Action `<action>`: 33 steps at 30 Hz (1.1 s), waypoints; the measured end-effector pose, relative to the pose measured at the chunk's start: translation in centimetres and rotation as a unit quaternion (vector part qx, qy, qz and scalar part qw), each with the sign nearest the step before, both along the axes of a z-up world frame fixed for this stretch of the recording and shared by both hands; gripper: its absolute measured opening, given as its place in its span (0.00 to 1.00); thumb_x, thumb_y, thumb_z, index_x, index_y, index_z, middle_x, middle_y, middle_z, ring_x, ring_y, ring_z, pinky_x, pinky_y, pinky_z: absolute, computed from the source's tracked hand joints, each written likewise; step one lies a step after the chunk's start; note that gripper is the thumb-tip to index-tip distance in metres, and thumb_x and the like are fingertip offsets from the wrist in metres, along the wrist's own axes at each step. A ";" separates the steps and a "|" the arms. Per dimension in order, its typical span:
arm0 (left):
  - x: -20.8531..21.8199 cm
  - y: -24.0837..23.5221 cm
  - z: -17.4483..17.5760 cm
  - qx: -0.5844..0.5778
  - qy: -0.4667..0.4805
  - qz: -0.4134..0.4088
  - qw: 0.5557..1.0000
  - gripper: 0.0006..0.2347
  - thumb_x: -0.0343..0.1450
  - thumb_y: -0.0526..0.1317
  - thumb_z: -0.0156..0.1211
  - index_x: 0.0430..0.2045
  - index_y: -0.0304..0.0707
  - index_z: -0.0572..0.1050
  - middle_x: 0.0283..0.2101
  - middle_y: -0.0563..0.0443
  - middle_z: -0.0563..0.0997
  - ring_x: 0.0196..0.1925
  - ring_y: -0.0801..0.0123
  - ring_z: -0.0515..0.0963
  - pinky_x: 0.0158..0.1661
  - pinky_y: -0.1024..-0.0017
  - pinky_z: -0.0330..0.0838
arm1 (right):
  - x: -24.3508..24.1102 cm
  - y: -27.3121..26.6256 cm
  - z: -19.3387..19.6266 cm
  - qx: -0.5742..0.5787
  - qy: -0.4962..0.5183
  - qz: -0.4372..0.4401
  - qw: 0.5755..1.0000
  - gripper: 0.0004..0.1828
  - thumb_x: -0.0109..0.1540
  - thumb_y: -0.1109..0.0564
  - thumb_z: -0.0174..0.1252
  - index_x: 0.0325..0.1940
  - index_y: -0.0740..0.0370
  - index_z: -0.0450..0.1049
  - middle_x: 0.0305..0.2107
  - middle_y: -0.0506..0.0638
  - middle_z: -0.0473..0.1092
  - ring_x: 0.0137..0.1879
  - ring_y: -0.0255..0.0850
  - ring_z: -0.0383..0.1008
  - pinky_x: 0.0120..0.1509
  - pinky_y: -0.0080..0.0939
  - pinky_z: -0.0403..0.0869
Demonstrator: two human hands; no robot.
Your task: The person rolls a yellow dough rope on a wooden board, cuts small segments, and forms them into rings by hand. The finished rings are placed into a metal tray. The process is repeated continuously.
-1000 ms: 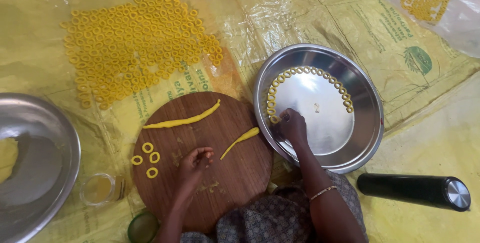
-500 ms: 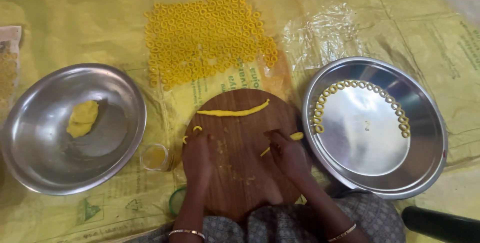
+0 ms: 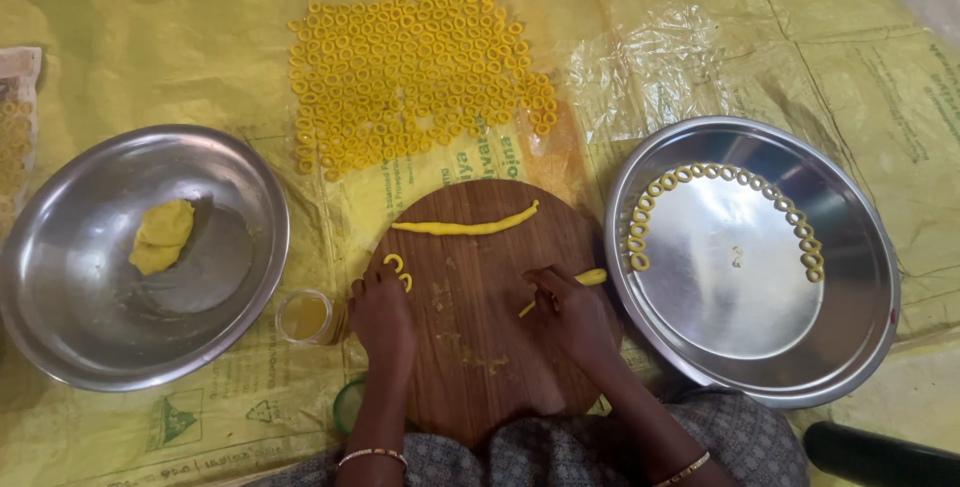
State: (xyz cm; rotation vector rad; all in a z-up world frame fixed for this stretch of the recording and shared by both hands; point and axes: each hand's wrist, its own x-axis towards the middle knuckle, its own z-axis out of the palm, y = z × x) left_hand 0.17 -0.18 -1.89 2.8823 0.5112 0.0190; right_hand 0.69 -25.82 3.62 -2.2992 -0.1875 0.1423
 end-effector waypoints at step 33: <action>0.1 -6.4 4.0 -0.664 0.116 0.080 0.734 0.10 0.69 0.36 0.67 0.42 0.32 0.81 0.40 0.49 0.86 0.39 0.73 0.84 0.43 0.73 0.79 | 1.2 -0.9 -8.3 0.389 0.268 -0.011 0.881 0.15 0.67 0.58 0.57 0.56 0.67 0.73 0.42 0.52 0.78 0.45 0.37 0.81 0.47 0.37 0.81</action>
